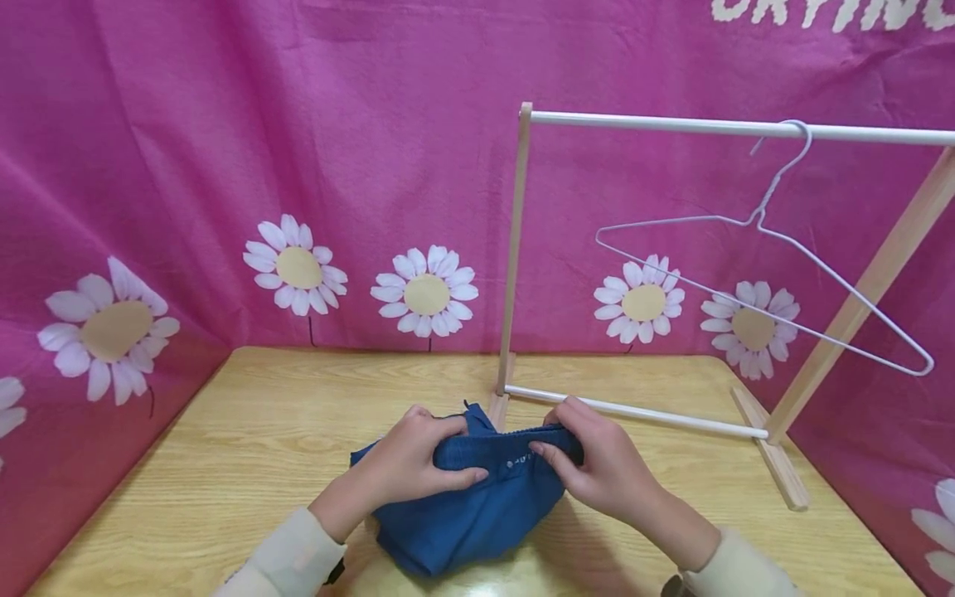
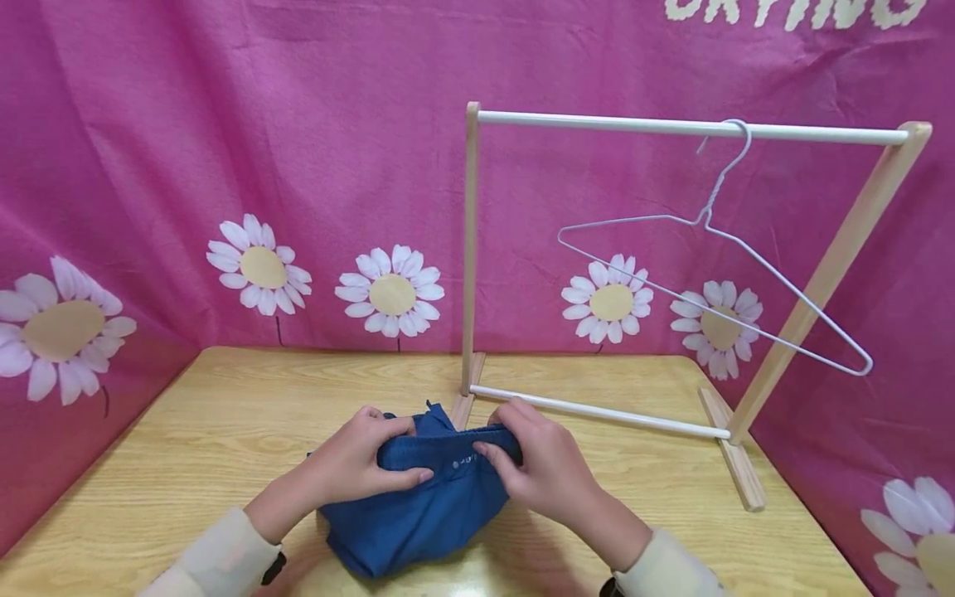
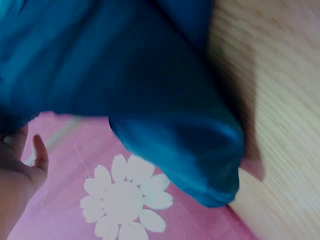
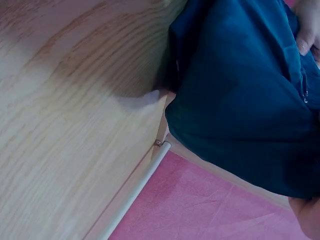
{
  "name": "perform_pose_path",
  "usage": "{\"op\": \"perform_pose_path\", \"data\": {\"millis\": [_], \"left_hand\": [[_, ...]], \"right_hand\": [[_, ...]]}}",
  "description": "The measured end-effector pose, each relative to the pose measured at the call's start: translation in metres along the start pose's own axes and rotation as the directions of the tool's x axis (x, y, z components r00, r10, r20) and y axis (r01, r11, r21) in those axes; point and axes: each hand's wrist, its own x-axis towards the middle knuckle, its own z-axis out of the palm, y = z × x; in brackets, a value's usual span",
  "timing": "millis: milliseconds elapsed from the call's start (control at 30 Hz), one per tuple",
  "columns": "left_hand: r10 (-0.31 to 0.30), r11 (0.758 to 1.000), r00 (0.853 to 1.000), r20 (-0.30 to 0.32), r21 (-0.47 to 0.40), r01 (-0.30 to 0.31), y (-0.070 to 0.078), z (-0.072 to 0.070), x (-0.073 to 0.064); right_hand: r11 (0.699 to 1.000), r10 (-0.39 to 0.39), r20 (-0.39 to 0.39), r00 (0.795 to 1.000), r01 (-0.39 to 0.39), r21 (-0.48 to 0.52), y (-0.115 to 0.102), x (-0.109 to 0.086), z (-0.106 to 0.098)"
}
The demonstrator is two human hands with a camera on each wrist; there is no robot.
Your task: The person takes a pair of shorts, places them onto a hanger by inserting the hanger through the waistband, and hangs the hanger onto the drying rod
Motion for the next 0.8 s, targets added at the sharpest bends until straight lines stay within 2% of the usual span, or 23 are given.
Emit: {"op": "perform_pose_path", "data": {"millis": [100, 233, 333, 467, 667, 800], "left_hand": [[-0.002, 1.0, 1.0, 0.013, -0.004, 0.002, -0.004, -0.003, -0.002], [-0.02, 0.994, 1.0, 0.015, -0.109, 0.021, -0.01, -0.007, -0.005], [-0.052, 0.985, 0.998, 0.046, -0.162, 0.059, -0.015, -0.011, -0.008], [-0.066, 0.991, 0.996, 0.06, -0.111, 0.072, -0.023, -0.019, -0.014], [-0.069, 0.997, 0.998, 0.004, -0.03, 0.069, -0.037, -0.034, -0.025], [-0.061, 0.998, 0.997, -0.054, 0.014, 0.062, -0.04, -0.046, -0.029]], "right_hand": [[1.0, -0.015, -0.039, 0.999, 0.015, 0.007, -0.001, 0.004, -0.003], [1.0, -0.005, -0.094, 0.996, 0.007, 0.015, 0.0, 0.007, -0.007], [1.0, 0.017, -0.095, 0.995, -0.016, 0.012, 0.002, 0.008, -0.01], [0.999, 0.04, -0.082, 0.996, -0.039, 0.012, 0.005, 0.009, -0.017], [0.999, 0.047, -0.134, 0.99, -0.046, 0.012, 0.013, 0.008, -0.028], [0.999, 0.053, -0.155, 0.987, -0.05, 0.018, 0.015, 0.007, -0.035]]}}
